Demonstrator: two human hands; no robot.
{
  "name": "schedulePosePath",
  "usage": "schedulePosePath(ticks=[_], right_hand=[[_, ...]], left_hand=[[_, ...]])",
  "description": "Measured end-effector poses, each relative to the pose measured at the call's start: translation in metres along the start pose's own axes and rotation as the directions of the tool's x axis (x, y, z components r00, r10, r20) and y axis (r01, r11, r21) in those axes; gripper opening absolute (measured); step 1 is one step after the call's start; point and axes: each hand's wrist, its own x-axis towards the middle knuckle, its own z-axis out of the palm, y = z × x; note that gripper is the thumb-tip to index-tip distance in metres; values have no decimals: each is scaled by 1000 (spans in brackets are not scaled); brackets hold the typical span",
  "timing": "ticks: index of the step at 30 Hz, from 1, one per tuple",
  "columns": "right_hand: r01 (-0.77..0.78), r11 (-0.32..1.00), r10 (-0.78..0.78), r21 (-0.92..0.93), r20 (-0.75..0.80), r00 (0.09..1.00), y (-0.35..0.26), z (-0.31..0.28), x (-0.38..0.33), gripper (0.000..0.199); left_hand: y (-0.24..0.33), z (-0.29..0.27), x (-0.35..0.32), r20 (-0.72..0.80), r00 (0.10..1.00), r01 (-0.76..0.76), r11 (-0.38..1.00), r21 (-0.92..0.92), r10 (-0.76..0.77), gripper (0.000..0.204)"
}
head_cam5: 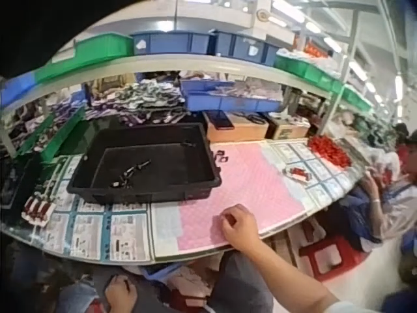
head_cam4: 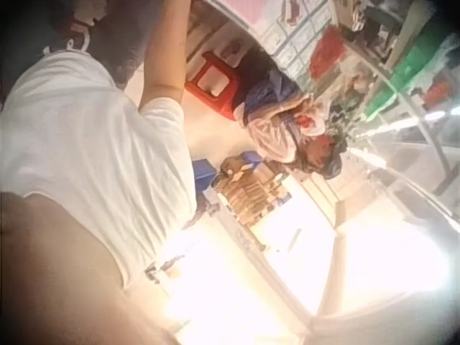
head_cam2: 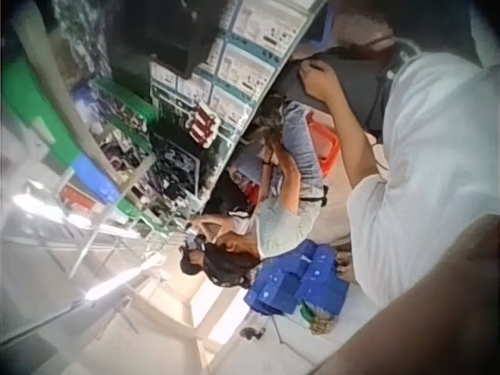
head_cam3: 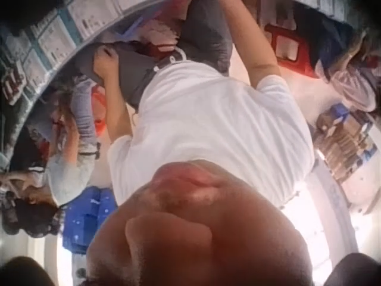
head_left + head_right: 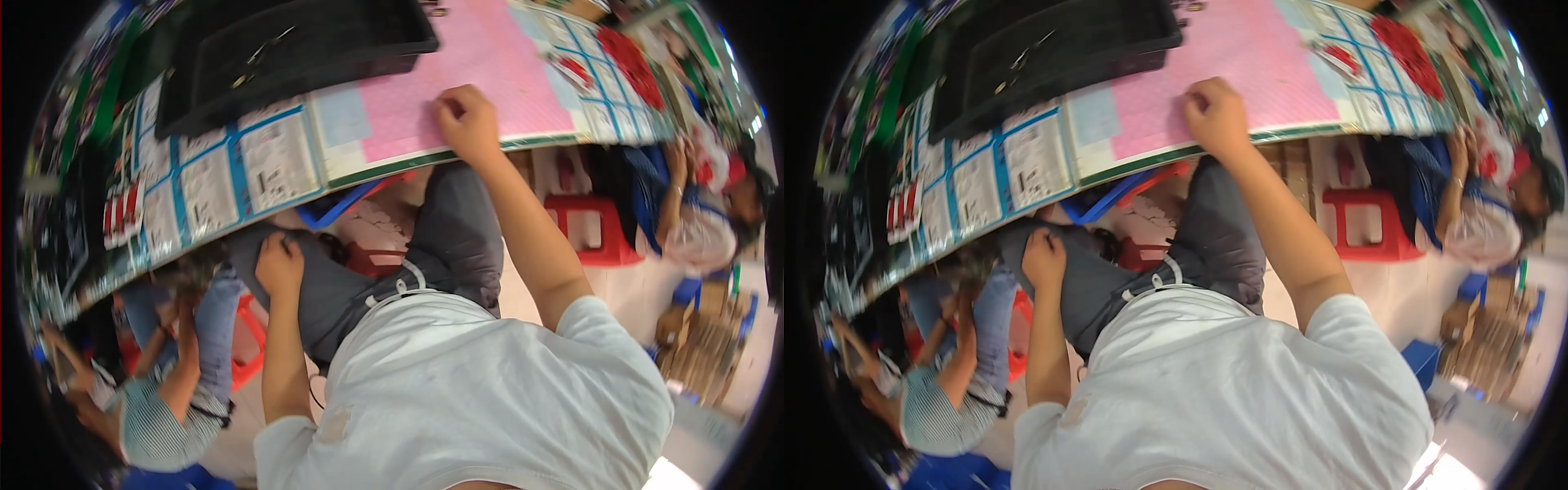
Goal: The person assembles toy cars by pressing wheels onto toy car bodies by hand and placing the assembled cars into slots on a tray.
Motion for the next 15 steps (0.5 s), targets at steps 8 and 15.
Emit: schedulePosePath(ticks=[8,15], right_hand=[[46,798,-235,-601,-241,942,88,-142,32,48],[-74,570,201,-818,51,978,225,-240,94,72]], left_hand=[[8,-9,-7,-62,998,-27,995,-99,21,14],[16,16,-12,2,1000,-19,766,-643,27,9]])
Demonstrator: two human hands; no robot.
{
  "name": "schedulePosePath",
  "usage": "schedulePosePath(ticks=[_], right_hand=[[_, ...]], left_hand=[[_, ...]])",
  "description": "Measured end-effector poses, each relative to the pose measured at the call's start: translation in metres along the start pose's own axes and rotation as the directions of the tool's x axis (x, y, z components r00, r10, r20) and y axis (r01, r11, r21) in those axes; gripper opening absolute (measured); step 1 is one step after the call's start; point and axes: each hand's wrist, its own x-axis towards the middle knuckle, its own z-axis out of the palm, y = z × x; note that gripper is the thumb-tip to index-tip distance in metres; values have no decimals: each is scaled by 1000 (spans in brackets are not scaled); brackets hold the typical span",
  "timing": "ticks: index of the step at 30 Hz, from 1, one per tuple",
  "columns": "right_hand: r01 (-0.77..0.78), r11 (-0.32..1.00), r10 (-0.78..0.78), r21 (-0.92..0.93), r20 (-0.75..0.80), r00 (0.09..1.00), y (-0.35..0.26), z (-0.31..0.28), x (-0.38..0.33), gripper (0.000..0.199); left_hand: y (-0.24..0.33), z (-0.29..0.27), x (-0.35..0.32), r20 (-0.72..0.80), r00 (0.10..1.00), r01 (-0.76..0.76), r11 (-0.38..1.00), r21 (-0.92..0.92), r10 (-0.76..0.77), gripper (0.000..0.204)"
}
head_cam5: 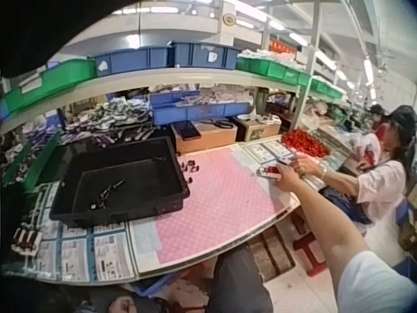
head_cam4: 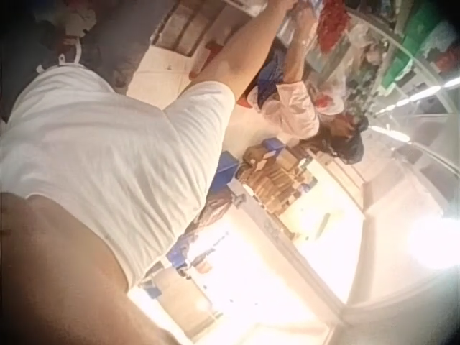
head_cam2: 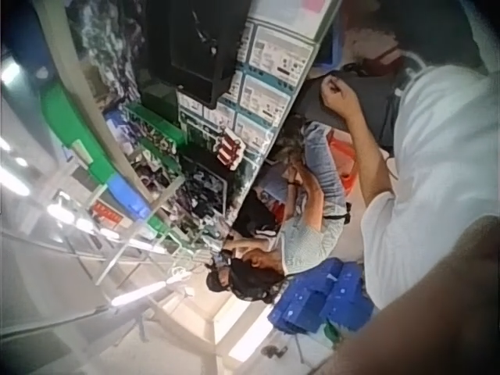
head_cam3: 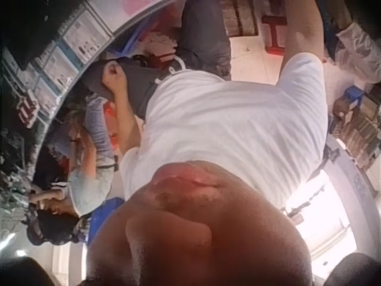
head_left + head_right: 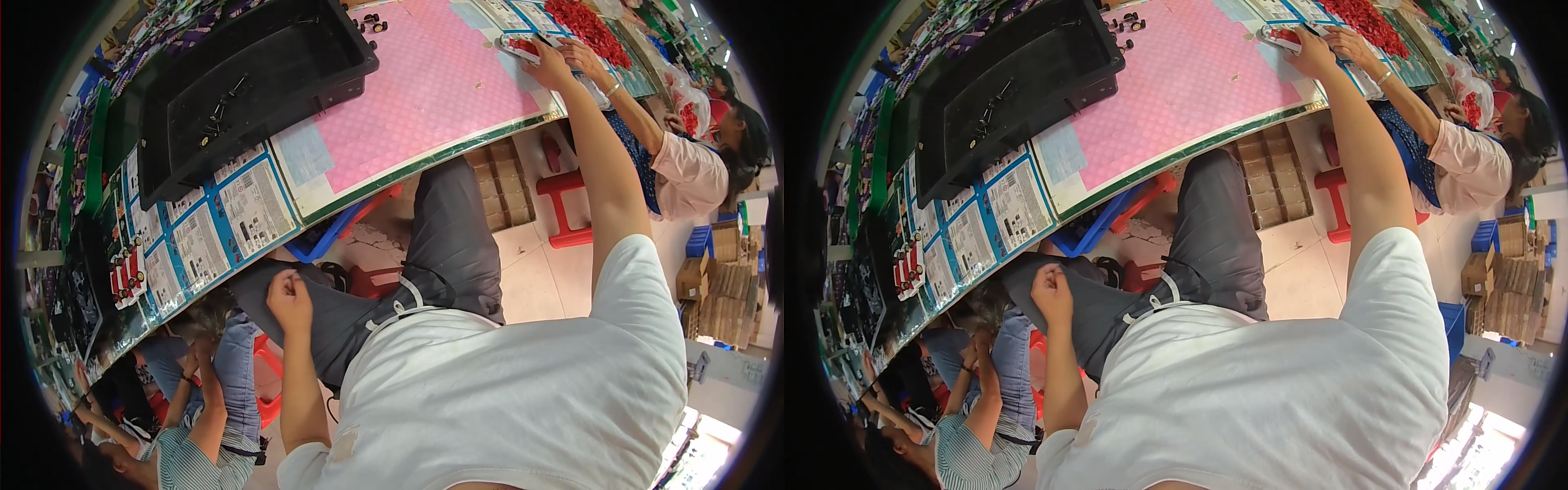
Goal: The person assembles toy cars by pressing wheels onto toy car bodies by hand and placing the assembled cars into slots on a tray.
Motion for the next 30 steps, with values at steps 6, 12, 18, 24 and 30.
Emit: schedulePosePath(ticks=[6,12,18,24,30], right_hand=[[-137,822,128,553,55,990,-106,-19,-40,60],[176,168,-590,970,-44,806,-276,-119,-146,49],[253,503,-238,826,-149,960,-276,-46,-28,24],[312,760,-225,570,-221,949,-305,33,39,25],[153,688,67,709,-272,960,-289,22,29,25]], left_hand=[[115,33,-21,285,959,114,907,-406,6,6],[193,73,25,412,898,317,426,-848,152,84],[186,47,40,411,911,366,383,-848,40,29],[172,37,24,431,889,448,497,-743,-156,30],[156,37,17,444,872,487,471,-736,-207,35]])
